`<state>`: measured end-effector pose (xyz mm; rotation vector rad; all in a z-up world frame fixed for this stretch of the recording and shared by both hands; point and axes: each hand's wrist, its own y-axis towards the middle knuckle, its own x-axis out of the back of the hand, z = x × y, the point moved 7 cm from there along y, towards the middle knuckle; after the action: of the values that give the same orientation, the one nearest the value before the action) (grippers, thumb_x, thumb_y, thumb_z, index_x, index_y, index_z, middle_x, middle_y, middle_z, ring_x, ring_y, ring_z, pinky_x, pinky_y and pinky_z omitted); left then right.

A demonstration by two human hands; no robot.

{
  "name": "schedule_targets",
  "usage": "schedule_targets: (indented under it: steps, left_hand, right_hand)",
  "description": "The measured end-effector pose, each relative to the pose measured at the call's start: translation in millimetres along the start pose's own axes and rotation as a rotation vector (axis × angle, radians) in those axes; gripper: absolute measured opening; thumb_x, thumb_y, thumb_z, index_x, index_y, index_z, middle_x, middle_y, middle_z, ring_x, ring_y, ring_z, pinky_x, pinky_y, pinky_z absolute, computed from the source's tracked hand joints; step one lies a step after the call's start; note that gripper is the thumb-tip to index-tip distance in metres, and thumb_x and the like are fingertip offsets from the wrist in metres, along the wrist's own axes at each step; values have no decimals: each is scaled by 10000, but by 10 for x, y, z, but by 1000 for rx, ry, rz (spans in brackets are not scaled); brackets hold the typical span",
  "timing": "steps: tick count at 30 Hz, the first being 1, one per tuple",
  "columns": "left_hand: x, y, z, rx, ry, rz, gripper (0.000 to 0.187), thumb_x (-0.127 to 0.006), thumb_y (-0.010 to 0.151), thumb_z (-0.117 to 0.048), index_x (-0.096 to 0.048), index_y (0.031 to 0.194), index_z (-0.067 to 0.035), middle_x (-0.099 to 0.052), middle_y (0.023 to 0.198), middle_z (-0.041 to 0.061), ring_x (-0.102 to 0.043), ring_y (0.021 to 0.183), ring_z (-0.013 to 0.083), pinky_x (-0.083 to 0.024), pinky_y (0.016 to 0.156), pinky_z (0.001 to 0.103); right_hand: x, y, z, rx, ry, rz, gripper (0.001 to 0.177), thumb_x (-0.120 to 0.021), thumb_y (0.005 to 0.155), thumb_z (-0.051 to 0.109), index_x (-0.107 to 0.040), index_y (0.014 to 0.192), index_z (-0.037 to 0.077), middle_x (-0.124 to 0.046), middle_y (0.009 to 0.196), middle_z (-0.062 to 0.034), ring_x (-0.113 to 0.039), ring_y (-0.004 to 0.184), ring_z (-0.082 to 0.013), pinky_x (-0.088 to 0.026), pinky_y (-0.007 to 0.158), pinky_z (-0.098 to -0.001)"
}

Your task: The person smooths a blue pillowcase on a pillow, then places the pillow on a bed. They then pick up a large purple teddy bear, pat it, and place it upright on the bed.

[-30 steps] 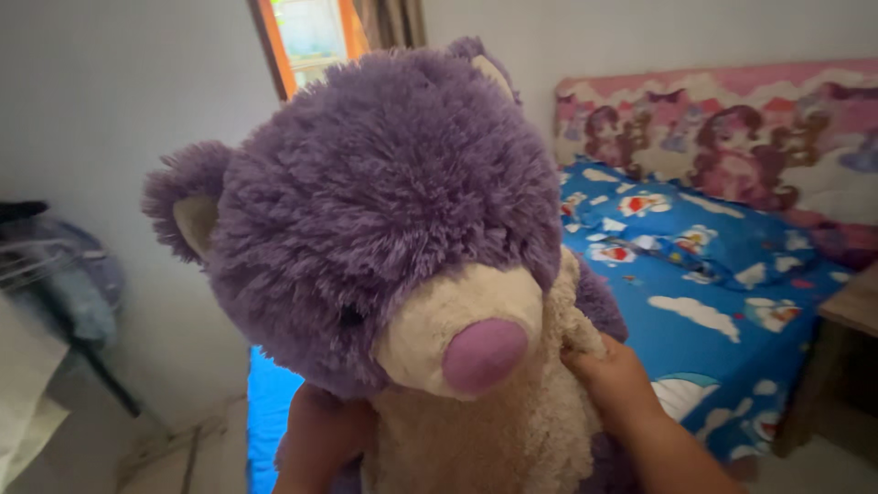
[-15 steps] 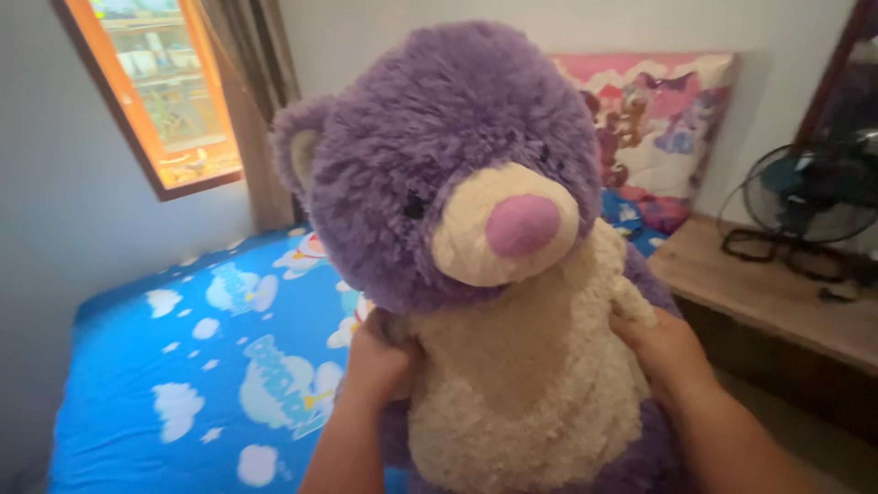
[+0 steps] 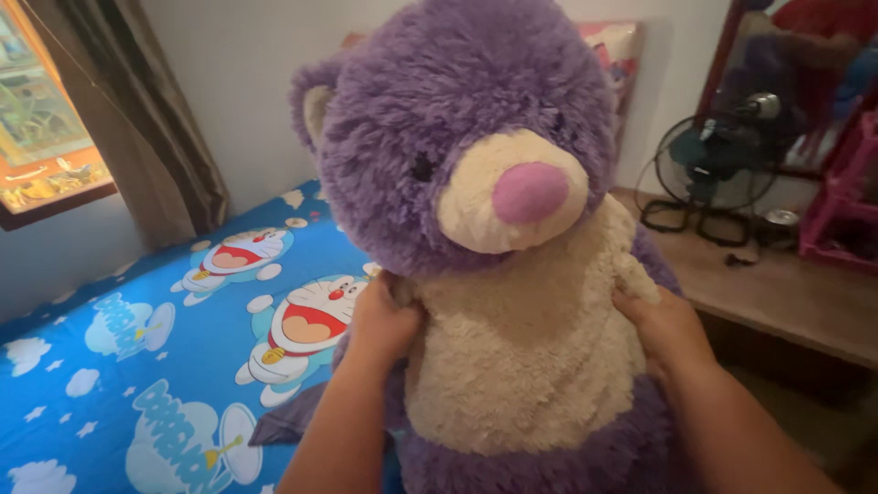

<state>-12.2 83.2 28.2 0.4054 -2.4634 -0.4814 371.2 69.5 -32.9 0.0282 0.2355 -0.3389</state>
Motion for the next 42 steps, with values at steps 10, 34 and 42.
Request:
schedule_targets:
  steps: [10, 34, 42]
  left_hand:
    - [-322, 1411, 303, -161, 23, -120, 405, -675, 736, -135, -665, 1126, -25, -721, 1098, 242, -657, 1097, 426, -517, 927, 469]
    - [-328, 4253, 679, -122, 454, -472, 346, -696, 808, -164, -631, 1137, -77, -696, 1126, 204, -620, 1119, 428, -486, 926, 505]
    - [-1353, 4209, 2531, 286, 420, -334, 519, -765, 796, -216, -567, 1250, -60, -653, 1200, 207, -616, 1131, 407, -494, 928, 482]
  right_hand:
    - [-740, 1348, 42, -26, -66, 3, 411, -652, 936, 134, -650, 1329, 12, -709, 1222, -141, -686, 1065, -314, -538, 896, -444]
    - [-2984, 4537, -62, 116, 0, 347, 550, -567, 1026, 523, -663, 1222, 18, -681, 1059, -97, -641, 916, -236, -545, 791, -420]
    - [-3498, 5912, -2206, 228, -873, 699, 487, -419, 1099, 380, -615, 1331, 0, -711, 1190, -213, -702, 1062, -328, -550, 894, -421]
